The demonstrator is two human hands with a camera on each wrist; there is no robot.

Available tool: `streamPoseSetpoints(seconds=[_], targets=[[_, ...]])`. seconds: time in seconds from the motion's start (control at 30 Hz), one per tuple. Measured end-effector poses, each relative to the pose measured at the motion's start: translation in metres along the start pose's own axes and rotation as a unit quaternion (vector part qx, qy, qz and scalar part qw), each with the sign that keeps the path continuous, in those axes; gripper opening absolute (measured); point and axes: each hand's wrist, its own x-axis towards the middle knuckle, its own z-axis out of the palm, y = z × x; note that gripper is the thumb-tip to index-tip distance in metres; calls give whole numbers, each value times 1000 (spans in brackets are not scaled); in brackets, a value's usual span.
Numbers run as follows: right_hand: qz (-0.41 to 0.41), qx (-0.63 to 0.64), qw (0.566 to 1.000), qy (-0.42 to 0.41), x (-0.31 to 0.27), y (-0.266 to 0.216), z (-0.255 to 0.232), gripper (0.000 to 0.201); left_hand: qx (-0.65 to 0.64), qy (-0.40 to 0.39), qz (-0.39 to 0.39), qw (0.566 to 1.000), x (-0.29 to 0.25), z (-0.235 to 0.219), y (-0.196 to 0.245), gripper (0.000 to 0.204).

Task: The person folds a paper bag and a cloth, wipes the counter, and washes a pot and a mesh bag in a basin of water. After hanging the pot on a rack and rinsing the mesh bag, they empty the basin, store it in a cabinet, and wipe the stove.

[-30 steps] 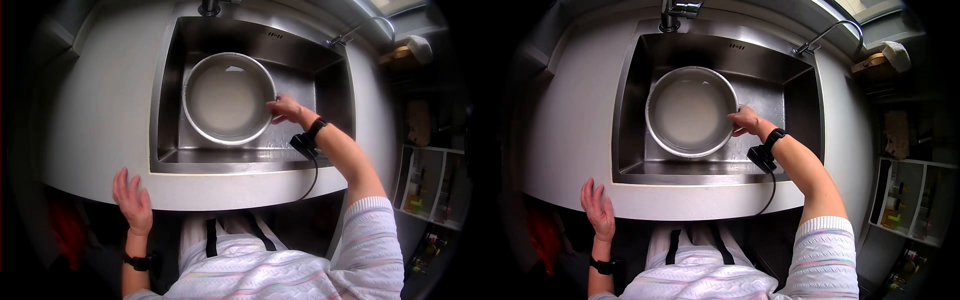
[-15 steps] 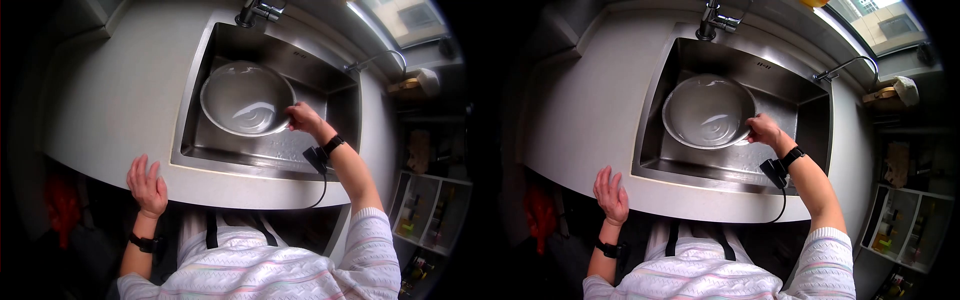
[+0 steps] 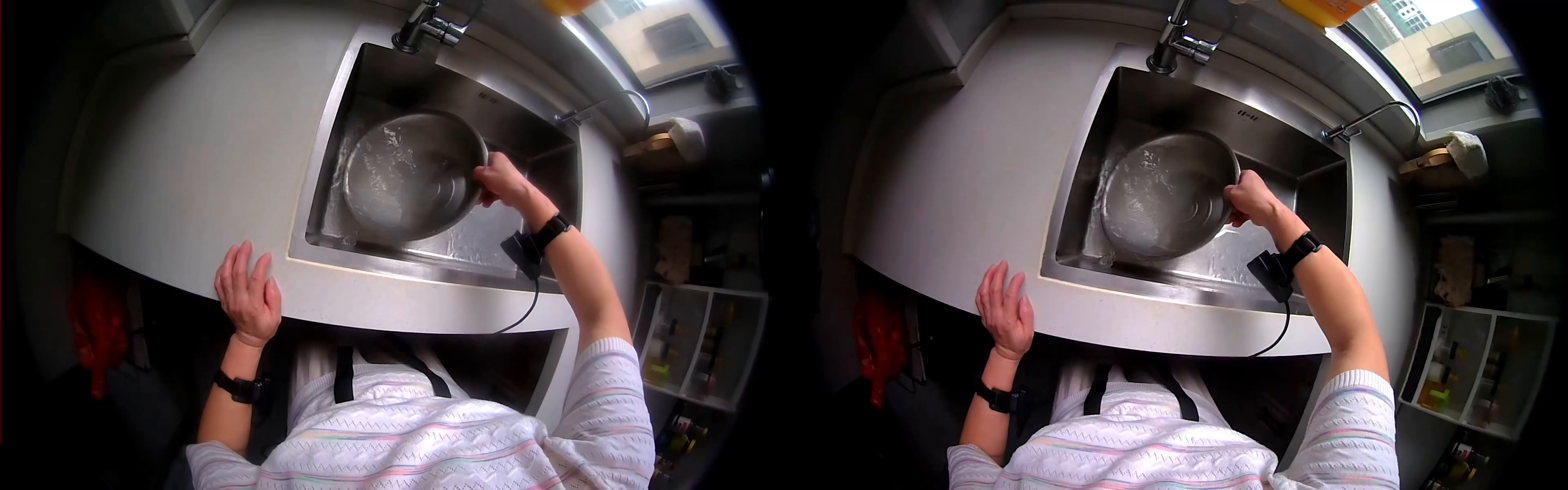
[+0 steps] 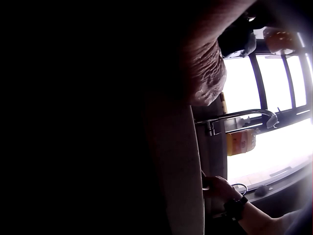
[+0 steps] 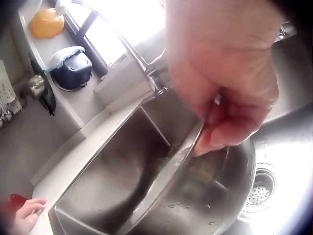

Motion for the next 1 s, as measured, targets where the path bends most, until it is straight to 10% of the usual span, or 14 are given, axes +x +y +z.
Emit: streamPoseSetpoints(seconds=[0.5, 0.7, 1.0], targets=[[96, 105, 974, 177, -24, 109, -100, 11, -7, 15, 2, 1000, 0, 1, -1, 38], [68, -126, 966, 213, -8, 129, -161, 15, -6, 16, 5, 1000, -2, 2, -3, 38], [-48, -489, 851, 187, -30, 15, -79, 17, -4, 19, 10, 1000, -1, 1, -1, 37]])
